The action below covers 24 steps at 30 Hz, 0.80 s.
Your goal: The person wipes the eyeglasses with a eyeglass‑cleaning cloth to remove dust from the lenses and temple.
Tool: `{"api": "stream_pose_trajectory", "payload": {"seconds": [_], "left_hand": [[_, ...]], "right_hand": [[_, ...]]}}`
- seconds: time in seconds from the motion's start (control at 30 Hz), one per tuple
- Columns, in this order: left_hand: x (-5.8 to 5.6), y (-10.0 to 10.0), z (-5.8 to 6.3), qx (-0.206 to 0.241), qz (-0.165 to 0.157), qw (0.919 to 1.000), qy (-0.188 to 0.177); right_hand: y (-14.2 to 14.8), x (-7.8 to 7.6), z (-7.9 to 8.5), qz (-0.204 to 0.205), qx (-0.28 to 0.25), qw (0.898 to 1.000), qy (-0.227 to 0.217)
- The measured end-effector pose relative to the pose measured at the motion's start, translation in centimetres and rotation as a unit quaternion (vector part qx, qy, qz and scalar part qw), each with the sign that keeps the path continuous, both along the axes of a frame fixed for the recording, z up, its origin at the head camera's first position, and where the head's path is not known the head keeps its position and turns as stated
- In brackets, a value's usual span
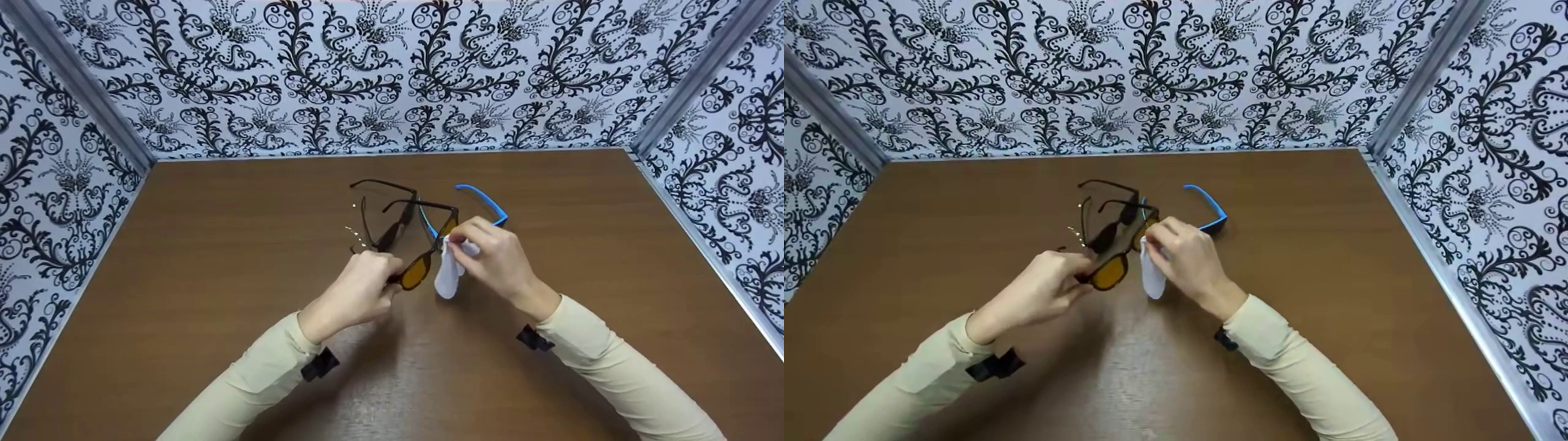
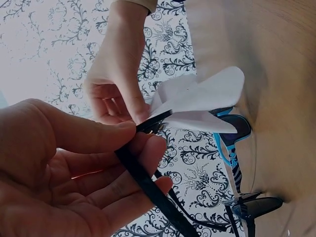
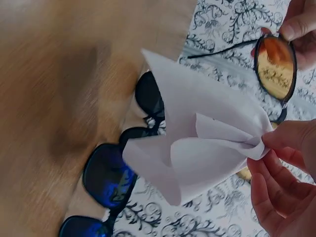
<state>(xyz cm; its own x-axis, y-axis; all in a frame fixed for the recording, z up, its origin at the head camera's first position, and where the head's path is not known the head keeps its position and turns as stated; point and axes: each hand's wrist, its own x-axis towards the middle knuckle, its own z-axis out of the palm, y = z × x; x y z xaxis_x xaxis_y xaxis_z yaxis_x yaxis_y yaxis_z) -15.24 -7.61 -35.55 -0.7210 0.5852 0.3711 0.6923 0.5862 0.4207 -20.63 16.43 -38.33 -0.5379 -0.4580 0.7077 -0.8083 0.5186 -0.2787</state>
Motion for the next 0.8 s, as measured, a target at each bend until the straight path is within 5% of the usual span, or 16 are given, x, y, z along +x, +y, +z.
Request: {"api": "stream_pose_trajectory", "payload": {"seconds": [0.33,0.8], "left_hand": [[0.2,0.1,0.1,-0.016,-0.017,0.9997,-0.01],[0.0,0.2,-0.5,0.02,0.006,0.9998,0.005]], "right_hand": [[0.9,-1.2,0.3,-0.003,-0.067,0.997,-0.044],[-0.3,0.5,-1.0,0.05,-0.002,0.999,-0.005]]}}
